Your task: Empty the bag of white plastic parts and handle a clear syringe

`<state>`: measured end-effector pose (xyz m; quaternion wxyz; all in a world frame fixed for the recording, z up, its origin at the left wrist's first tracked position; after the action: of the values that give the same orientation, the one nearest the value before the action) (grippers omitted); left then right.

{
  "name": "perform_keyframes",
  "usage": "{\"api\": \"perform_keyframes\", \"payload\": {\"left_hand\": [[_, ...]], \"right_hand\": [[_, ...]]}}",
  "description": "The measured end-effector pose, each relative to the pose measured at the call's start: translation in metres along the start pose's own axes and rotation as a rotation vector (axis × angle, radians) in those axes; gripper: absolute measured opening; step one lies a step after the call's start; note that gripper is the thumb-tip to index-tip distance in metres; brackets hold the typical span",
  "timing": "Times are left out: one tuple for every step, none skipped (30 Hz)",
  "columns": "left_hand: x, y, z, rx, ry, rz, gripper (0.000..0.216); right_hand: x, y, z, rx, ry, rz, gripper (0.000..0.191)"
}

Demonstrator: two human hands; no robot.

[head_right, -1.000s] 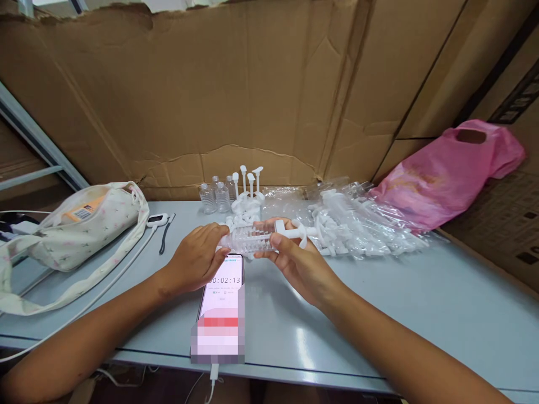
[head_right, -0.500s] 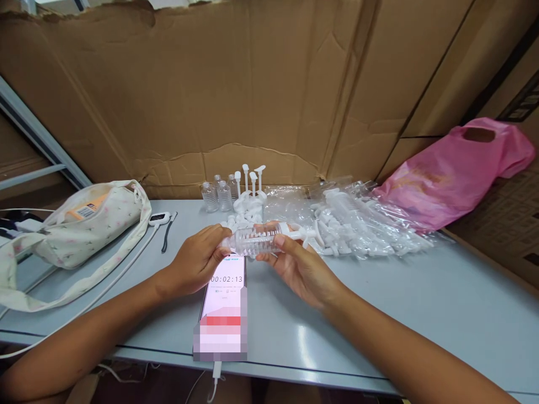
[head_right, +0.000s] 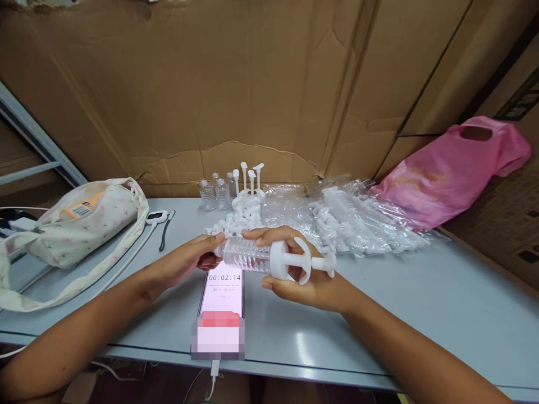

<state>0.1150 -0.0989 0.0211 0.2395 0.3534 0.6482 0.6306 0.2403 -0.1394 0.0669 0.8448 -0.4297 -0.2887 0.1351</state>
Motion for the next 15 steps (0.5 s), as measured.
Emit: {"api": "perform_keyframes", "payload": {"left_hand": [[-0.001,0.0,0.0,0.007,-0.001,0.015,0.049],[0.0,0.002,-0.001,-0.009,0.014,0.041,0.049],[0.002,0.006,-0.002,-0.049,0.043,0.072,0.048],[0.004,0.012,-0.003,-0.105,0.079,0.103,0.046],[0.007,0.018,-0.004,-0.167,0.119,0.137,0.041],[0.01,0.023,-0.007,-0.225,0.162,0.176,0.035],[0.012,0.027,-0.009,-0.269,0.204,0.226,0.029],[0.014,0.031,-0.011,-0.298,0.244,0.289,0.026],[0.016,0.034,-0.013,-0.309,0.279,0.364,0.025],[0.017,0.036,-0.016,-0.31,0.312,0.447,0.022],[0.018,0.04,-0.018,-0.309,0.343,0.53,0.019],[0.018,0.043,-0.021,-0.31,0.366,0.605,0.017],[0.018,0.047,-0.023,-0.317,0.373,0.669,0.016],[0.016,0.05,-0.024,-0.324,0.361,0.716,0.016],[0.014,0.052,-0.024,-0.329,0.336,0.738,0.016]], "right_hand": [[0.0,-0.004,0.0,0.023,-0.014,-0.039,0.038],[0.002,-0.007,0.0,0.041,-0.012,-0.054,0.037],[0.004,-0.007,0.0,0.045,0.002,-0.05,0.036],[0.006,-0.004,0.001,0.037,0.025,-0.034,0.036],[0.008,0.0,0.001,0.021,0.054,-0.006,0.035],[0.01,0.006,0.001,-0.002,0.082,0.033,0.035],[0.011,0.012,0.001,-0.026,0.106,0.078,0.035],[0.012,0.018,0.0,-0.049,0.127,0.121,0.035],[0.012,0.024,0.0,-0.071,0.144,0.16,0.037],[0.011,0.029,-0.001,-0.088,0.156,0.193,0.038],[0.011,0.032,-0.001,-0.103,0.163,0.222,0.039],[0.01,0.034,-0.002,-0.115,0.167,0.25,0.039],[0.009,0.035,-0.002,-0.117,0.167,0.285,0.039],[0.008,0.035,-0.002,-0.11,0.163,0.326,0.037],[0.006,0.035,-0.001,-0.103,0.152,0.37,0.036]]}}
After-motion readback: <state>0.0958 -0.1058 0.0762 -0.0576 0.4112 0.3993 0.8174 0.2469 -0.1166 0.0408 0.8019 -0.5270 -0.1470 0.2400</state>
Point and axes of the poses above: each hand's wrist, its own z-axis towards the middle knuckle, its own x-axis out of the back of the hand, y = z × x, the point moved 10 cm from there along z, towards the middle knuckle, and after that the axes turned 10 degrees about -y, right-handed, at the moved point
